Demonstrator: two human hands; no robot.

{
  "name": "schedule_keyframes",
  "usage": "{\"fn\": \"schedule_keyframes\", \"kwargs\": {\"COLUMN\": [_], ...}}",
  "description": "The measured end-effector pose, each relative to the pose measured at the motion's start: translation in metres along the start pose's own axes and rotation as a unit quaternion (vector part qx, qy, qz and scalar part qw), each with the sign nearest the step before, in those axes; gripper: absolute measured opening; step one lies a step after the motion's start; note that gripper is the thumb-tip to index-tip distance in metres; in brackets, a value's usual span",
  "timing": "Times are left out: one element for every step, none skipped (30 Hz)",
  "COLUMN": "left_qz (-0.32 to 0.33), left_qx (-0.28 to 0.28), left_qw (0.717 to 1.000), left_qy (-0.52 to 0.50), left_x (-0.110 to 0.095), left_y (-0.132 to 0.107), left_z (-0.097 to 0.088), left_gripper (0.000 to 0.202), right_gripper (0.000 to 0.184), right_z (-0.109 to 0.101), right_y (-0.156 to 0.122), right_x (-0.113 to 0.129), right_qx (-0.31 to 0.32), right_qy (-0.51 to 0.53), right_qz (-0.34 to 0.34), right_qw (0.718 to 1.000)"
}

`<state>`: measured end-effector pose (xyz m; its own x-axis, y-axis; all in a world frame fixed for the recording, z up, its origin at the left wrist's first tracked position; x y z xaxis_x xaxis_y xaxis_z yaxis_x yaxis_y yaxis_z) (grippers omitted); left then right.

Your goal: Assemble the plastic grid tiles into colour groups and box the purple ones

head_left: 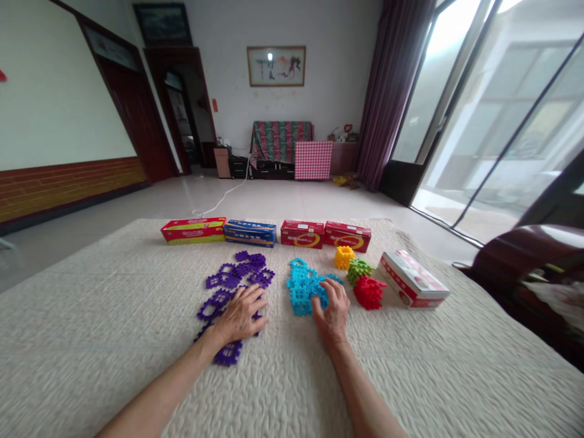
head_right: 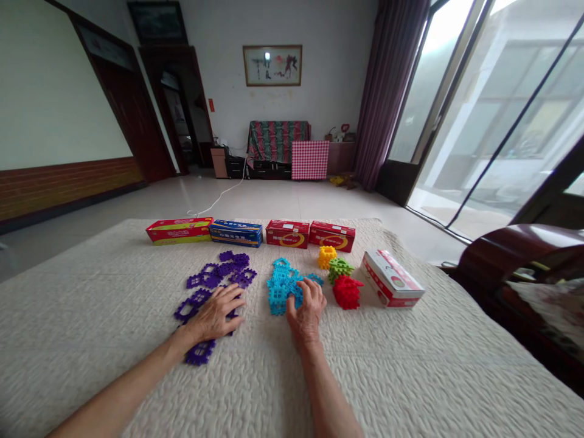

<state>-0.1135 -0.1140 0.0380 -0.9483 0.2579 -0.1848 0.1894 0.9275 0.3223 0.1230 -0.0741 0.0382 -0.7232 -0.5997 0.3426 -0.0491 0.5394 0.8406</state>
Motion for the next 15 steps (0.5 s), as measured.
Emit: {"fn": "schedule_keyframes", "kwargs": {"left_qz": [-0.016, -0.034, -0.046, -0.050, -0.053, -0.056, -0.062, -0.075, -0.100, -0.129, -0.152, -0.175, -0.193, -0.205, -0.211], "left_qx": [-0.034, -0.068, -0.099, -0.122, -0.138, -0.146, -0.148, -0.145, -0.143, -0.137, -0.126, -0.118, -0.113, -0.109, -0.104], "left_qw": [0.999, 0.997, 0.993, 0.989, 0.984, 0.979, 0.973, 0.967, 0.959, 0.952, 0.947, 0.943, 0.939, 0.936, 0.934], "left_qy": [-0.004, -0.016, -0.037, -0.068, -0.101, -0.134, -0.167, -0.197, -0.223, -0.241, -0.252, -0.258, -0.262, -0.266, -0.269], "left_x": [0.003, 0.004, 0.001, -0.005, -0.013, -0.021, -0.030, -0.037, -0.040, -0.041, -0.041, -0.038, -0.034, -0.030, -0.026], "left_y": [0.005, 0.012, 0.020, 0.030, 0.042, 0.055, 0.069, 0.084, 0.099, 0.113, 0.126, 0.137, 0.146, 0.154, 0.159], "left_z": [-0.005, -0.009, -0.011, -0.011, -0.007, -0.002, 0.006, 0.014, 0.023, 0.033, 0.042, 0.051, 0.059, 0.065, 0.071], "left_gripper": [0.030, 0.030, 0.031, 0.031, 0.031, 0.030, 0.030, 0.031, 0.032, 0.032, 0.032, 0.032, 0.033, 0.033, 0.033], "right_gripper": [0.030, 0.031, 0.032, 0.033, 0.035, 0.036, 0.037, 0.038, 0.038, 0.039, 0.040, 0.041, 0.043, 0.044, 0.044], "right_z": [0.000, 0.000, 0.000, 0.000, 0.001, 0.001, 0.002, 0.003, 0.005, 0.006, 0.007, 0.008, 0.010, 0.012, 0.013], "right_y": [0.000, -0.001, -0.002, -0.003, -0.004, -0.005, -0.006, -0.008, -0.010, -0.011, -0.013, -0.013, -0.013, -0.013, -0.011], "right_x": [-0.002, -0.005, -0.007, -0.010, -0.013, -0.016, -0.019, -0.022, -0.025, -0.028, -0.030, -0.031, -0.032, -0.033, -0.035], "right_qx": [-0.004, -0.009, -0.013, -0.019, -0.024, -0.030, -0.035, -0.039, -0.042, -0.042, -0.040, -0.035, -0.026, -0.013, 0.002], "right_qy": [0.000, -0.001, -0.002, -0.003, -0.002, 0.001, 0.005, 0.009, 0.013, 0.014, 0.013, 0.011, 0.009, 0.007, 0.006], "right_qz": [0.006, 0.015, 0.024, 0.034, 0.043, 0.051, 0.059, 0.067, 0.075, 0.082, 0.087, 0.089, 0.090, 0.089, 0.089], "right_qw": [1.000, 1.000, 1.000, 0.999, 0.999, 0.998, 0.998, 0.997, 0.996, 0.996, 0.995, 0.995, 0.996, 0.996, 0.996]}}
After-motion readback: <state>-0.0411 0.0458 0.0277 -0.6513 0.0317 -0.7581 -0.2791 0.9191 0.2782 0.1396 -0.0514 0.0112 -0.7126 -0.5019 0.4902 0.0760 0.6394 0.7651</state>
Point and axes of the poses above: each hand's wrist, its own y-axis towards the middle knuckle, its own z-axis out of the palm, x = y × z, the point moved 7 cm from there along y, towards the middle knuckle, and after that the axes turned 14 degrees about -z, right-handed, at the moved point
